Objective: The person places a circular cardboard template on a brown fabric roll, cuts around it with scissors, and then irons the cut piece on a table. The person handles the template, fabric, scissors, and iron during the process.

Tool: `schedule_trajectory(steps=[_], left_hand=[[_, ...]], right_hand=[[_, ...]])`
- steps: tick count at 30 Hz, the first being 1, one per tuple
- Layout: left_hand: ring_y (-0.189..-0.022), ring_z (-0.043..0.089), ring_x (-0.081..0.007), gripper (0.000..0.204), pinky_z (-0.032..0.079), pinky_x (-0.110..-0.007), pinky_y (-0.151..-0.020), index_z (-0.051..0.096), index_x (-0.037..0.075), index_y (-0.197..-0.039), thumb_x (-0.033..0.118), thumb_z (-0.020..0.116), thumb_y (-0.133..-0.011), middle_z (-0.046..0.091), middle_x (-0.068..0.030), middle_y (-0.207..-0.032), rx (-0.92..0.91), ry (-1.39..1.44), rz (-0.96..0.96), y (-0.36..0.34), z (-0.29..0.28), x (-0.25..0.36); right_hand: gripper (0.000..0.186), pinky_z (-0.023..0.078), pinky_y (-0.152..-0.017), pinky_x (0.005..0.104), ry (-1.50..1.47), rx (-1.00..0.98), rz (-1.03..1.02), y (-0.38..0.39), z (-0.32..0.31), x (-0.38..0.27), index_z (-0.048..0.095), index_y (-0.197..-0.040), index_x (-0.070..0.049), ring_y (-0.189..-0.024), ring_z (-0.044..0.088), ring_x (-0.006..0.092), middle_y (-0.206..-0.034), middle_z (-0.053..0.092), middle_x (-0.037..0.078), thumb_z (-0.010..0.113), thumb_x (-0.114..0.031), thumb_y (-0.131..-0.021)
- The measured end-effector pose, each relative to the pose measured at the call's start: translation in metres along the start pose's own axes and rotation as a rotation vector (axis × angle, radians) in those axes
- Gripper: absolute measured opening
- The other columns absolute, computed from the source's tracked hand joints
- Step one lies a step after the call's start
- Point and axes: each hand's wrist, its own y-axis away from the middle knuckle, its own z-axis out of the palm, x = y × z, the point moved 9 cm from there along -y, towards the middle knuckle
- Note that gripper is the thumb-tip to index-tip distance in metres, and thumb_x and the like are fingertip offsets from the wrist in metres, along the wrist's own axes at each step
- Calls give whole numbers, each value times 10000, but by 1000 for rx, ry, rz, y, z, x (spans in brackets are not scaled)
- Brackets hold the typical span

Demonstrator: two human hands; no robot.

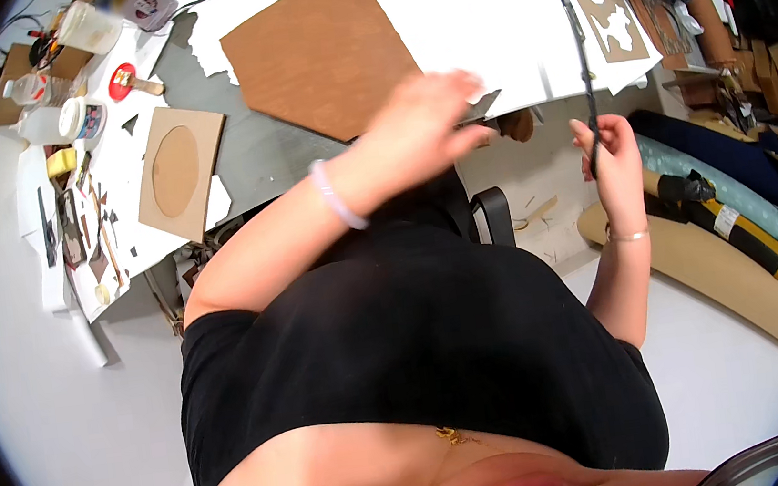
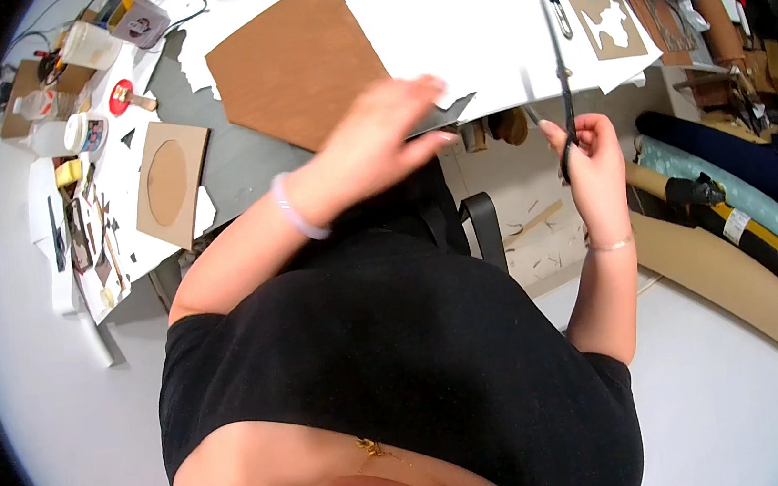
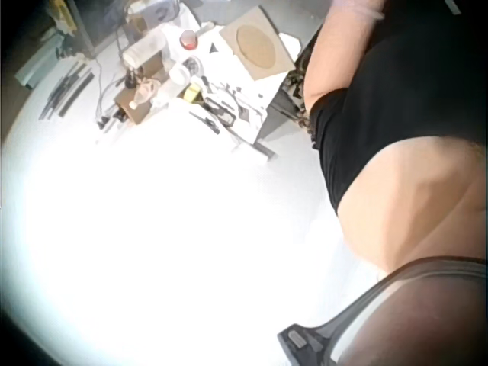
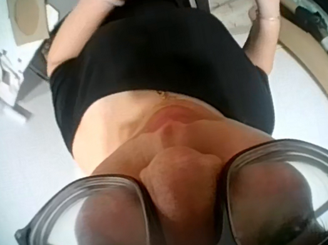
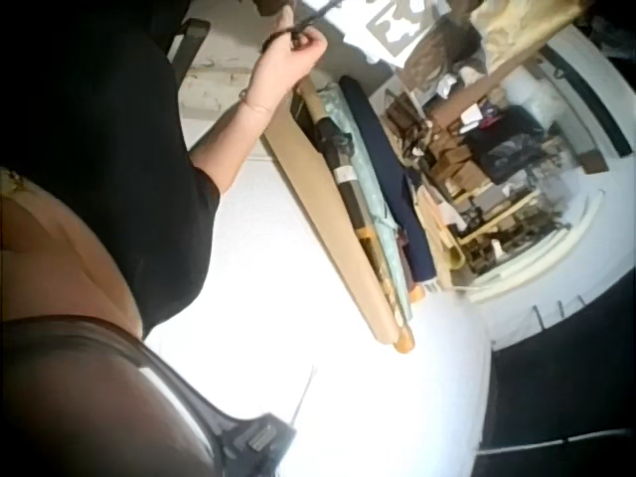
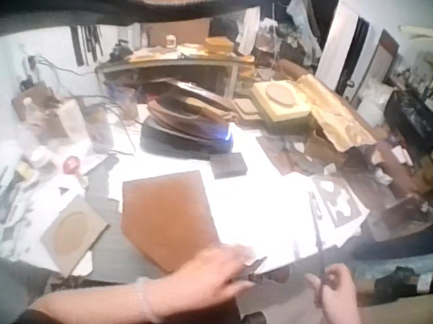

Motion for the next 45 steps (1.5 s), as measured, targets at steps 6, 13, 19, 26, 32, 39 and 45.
schedule_trajectory(steps=[6,13,19,26,32,39,45], left_hand=[[-1290,598,-322,398,406,-517,-1158,663,42,-1236,234,759,-902,668,-120,-1300,269,-568,-229,88,-46,-65],[-1325,581,-264,286,345,-564,-1193,727,136,-1139,-7,659,-901,660,-68,-1333,48,-306,-237,119,-61,-57],[-1129,646,-285,296,476,-437,-1033,723,94,-1144,-41,647,-892,695,-88,-1200,267,-292,-353,166,-128,-50],[-891,619,-87,167,500,-246,-796,691,14,-1147,124,613,-1049,694,-17,-971,648,333,-621,169,-144,-81],[-863,584,-38,191,487,-209,-785,667,5,-1141,172,632,-1056,672,17,-937,692,655,-566,136,-176,-101],[-907,604,-63,142,490,-222,-843,703,6,-1088,127,664,-1022,686,16,-964,668,267,-271,80,-274,-109],[-1153,633,-230,165,494,-335,-999,692,14,-1082,-48,667,-931,687,-100,-1231,437,-15,-94,86,-283,-65]], right_hand=[[575,534,-726,391,671,69,-239,-70,58,-34,597,-1017,39,-758,658,312,-850,675,181,825,-460,-845],[577,558,-811,456,784,84,-325,-123,87,-54,614,-1045,91,-854,702,397,-928,702,245,846,-389,-826],[460,498,-1025,443,1044,11,-334,-138,91,-39,640,-1202,72,-1198,602,420,-1235,615,288,779,-236,-890],[764,249,-1229,558,436,-387,-1070,26,219,-126,507,-1454,-41,-1459,420,361,-1528,501,188,842,-335,-833],[187,260,-1237,561,172,-474,-910,7,263,-129,678,-1060,-70,-1021,707,283,-1028,735,71,711,-221,-955],[127,552,-891,329,-40,-155,-1096,-39,194,-232,661,-1053,-36,-903,716,202,-960,734,81,704,-102,-953],[170,459,-1108,453,239,8,-1457,8,153,-265,674,-1044,-114,-864,721,180,-945,738,6,722,-26,-907]])
